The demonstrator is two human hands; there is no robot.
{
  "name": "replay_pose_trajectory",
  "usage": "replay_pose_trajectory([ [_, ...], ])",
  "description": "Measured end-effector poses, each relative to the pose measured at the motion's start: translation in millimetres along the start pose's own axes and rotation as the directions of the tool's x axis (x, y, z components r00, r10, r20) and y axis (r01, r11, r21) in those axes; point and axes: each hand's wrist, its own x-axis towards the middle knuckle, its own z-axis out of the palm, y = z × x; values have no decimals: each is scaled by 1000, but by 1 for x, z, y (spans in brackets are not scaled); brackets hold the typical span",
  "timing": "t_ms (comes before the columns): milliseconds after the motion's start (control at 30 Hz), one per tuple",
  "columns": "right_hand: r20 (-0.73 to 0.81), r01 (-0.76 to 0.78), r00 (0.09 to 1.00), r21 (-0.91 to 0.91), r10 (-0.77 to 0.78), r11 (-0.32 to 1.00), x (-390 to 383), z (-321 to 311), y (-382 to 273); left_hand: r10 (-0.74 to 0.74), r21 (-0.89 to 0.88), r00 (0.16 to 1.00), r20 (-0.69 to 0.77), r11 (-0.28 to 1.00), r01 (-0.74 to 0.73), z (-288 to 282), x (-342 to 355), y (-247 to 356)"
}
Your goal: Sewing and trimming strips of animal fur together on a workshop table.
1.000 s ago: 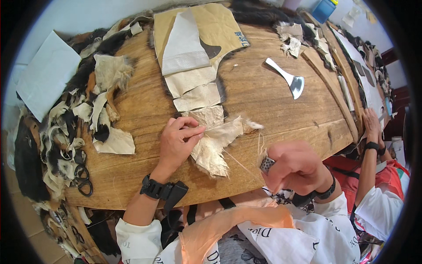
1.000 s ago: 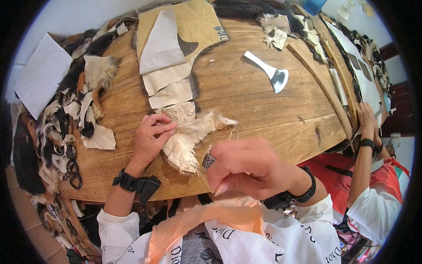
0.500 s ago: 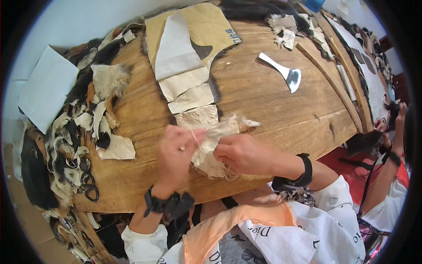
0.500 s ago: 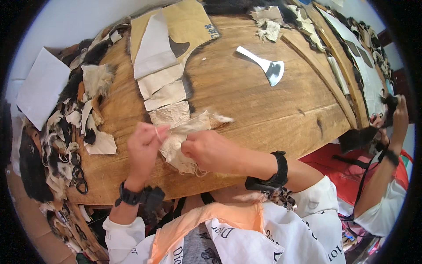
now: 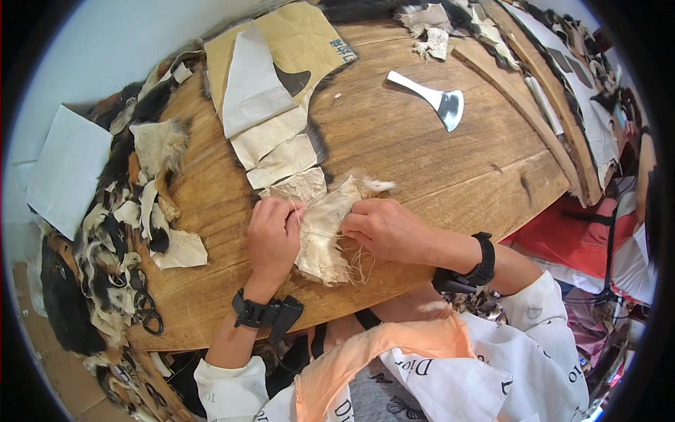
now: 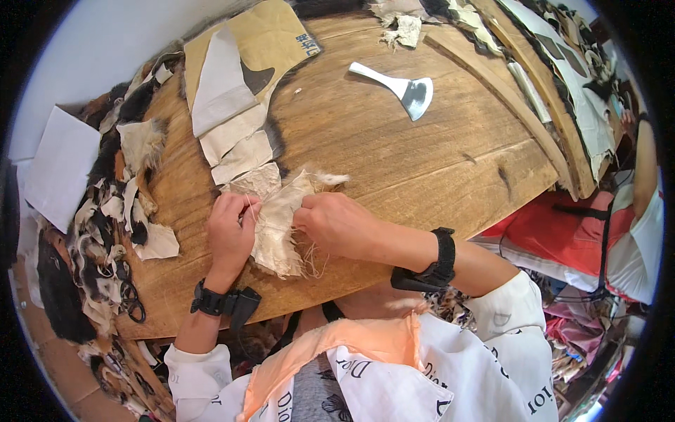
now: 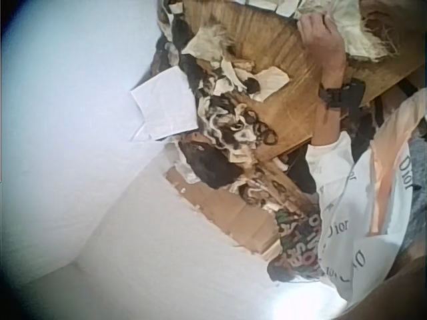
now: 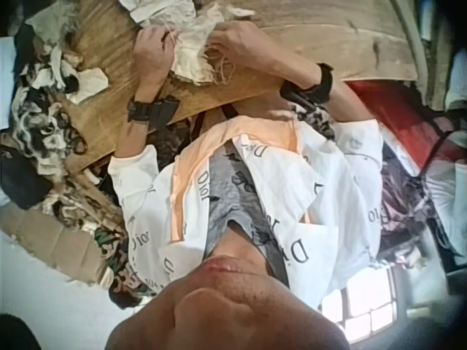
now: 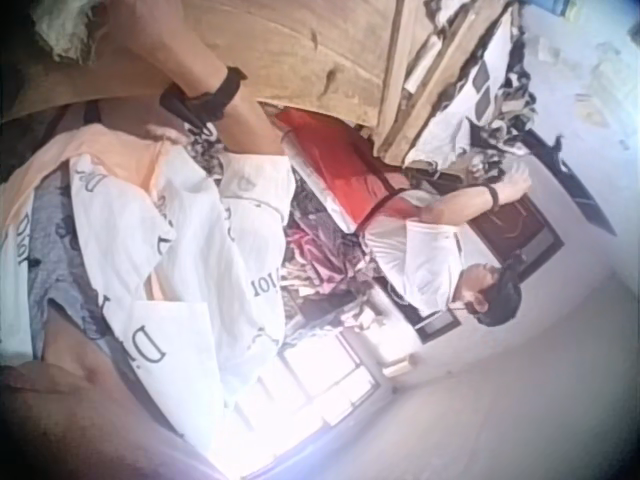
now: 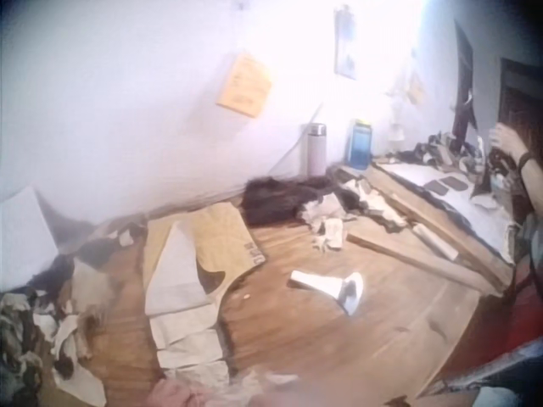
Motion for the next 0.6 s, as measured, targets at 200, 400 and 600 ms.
replay_pose_trajectory([
  [200, 93, -22, 995, -46, 26, 999, 2, -23, -13, -150, -112, 983, 106, 981, 161, -9, 3, -1],
  [400, 303, 178, 787, 722, -537, 668, -8, -77, -61, -53, -50, 993, 101, 997, 58, -7, 7, -4],
  [600, 138, 153, 954, 544, -267, 825, 18, -54, -50, 33, -40, 999, 26, 999, -32, -28, 1, 12],
])
